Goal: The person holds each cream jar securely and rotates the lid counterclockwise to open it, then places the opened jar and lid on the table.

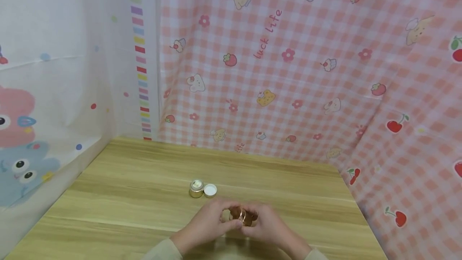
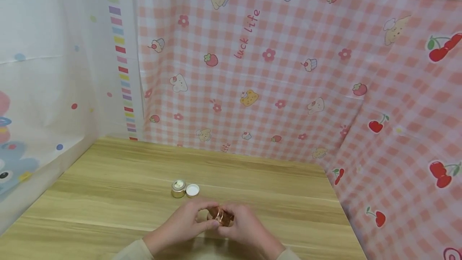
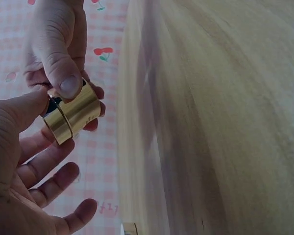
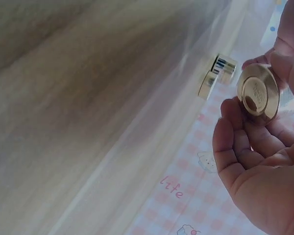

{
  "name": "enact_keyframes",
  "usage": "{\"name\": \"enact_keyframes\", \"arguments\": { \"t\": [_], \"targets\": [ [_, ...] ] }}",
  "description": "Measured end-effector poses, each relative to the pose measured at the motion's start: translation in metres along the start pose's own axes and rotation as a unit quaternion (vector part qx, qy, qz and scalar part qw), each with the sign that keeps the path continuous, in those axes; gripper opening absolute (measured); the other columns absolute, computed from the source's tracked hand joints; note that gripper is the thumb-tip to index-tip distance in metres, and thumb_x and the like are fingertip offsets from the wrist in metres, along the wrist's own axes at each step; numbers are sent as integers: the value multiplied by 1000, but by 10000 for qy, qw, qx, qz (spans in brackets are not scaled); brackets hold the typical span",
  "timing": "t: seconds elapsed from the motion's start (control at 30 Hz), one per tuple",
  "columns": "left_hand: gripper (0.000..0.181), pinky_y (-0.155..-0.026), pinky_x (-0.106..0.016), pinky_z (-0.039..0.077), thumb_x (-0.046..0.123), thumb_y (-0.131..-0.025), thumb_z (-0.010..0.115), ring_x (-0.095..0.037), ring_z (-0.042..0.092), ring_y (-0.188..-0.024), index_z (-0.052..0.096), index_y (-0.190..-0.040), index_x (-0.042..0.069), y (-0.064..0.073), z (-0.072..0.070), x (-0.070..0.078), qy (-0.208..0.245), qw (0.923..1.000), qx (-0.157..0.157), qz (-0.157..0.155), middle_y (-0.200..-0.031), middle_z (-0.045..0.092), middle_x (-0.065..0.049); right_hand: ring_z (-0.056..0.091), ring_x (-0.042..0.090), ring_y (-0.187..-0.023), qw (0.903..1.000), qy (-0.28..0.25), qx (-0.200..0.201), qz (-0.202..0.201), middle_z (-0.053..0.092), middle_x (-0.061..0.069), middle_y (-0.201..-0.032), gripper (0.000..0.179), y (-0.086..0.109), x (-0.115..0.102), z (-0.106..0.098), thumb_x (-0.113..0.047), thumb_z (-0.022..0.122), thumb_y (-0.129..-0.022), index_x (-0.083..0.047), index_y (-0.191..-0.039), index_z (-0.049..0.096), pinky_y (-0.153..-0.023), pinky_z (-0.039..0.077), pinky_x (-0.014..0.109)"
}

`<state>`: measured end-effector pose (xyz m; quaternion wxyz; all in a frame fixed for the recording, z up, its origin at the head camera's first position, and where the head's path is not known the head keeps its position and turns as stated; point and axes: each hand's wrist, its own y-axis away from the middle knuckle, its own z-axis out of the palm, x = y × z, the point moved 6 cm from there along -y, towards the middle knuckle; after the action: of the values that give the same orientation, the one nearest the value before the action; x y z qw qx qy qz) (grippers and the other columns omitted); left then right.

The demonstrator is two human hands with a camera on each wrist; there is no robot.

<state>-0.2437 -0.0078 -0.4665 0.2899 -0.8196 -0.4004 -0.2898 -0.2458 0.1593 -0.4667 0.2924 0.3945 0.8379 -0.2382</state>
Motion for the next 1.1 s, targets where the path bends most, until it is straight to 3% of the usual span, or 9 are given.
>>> {"name": "enact_keyframes", "arguments": {
  "t": [0.17,0.27,0.4,0.7,0.87,1.1],
  "targets": [
    [53,-77,-19,56,47,-97,76,-19,66,-115,70,-138,13,2,-2,1,41,10000,37,-15,-132,74,-3,59,-7,-77,9991,257,169,-298,70,-14,-85,19,0,-5,0,-12,82,-92,-18,-110,77,-67,57,19],
    [52,-90,-28,61,44,-98,76,-20,67,-119,69,-139,12,1,-1,2,-216,9997,65,44,-135,73,-3,57,-8,-76,9972,474,316,-479,70,-14,-84,24,0,-8,-1,-12,82,-92,-13,-115,78,-64,55,16],
    [49,-106,-42,58,34,-99,77,-22,65,-126,68,-138,8,2,1,7,-578,9981,193,69,-134,73,-3,57,-8,-75,9956,600,482,-536,71,-11,-83,27,1,-9,0,-11,83,-91,-10,-118,79,-63,54,15],
    [37,-105,-40,57,32,-101,74,-18,62,-123,70,-131,11,4,4,10,-697,9965,455,109,-126,73,0,55,-7,-73,9901,886,784,-749,69,-9,-79,31,3,-16,1,-9,84,-88,-11,-119,79,-60,52,14],
    [40,-96,-34,57,42,-103,69,-16,61,-120,69,-130,13,5,2,6,-376,9990,242,-74,-124,69,2,58,-5,-75,9969,483,542,-292,69,-11,-82,25,0,-9,2,-11,83,-89,-14,-113,78,-64,54,16],
    [54,-78,-24,53,51,-104,64,-7,57,-88,66,-137,8,6,-9,5,71,9998,112,-142,-129,68,-7,65,3,-95,9979,-528,-302,244,73,-9,-101,23,0,2,-3,-37,81,-96,-23,-113,73,-87,57,26]
  ]
}}
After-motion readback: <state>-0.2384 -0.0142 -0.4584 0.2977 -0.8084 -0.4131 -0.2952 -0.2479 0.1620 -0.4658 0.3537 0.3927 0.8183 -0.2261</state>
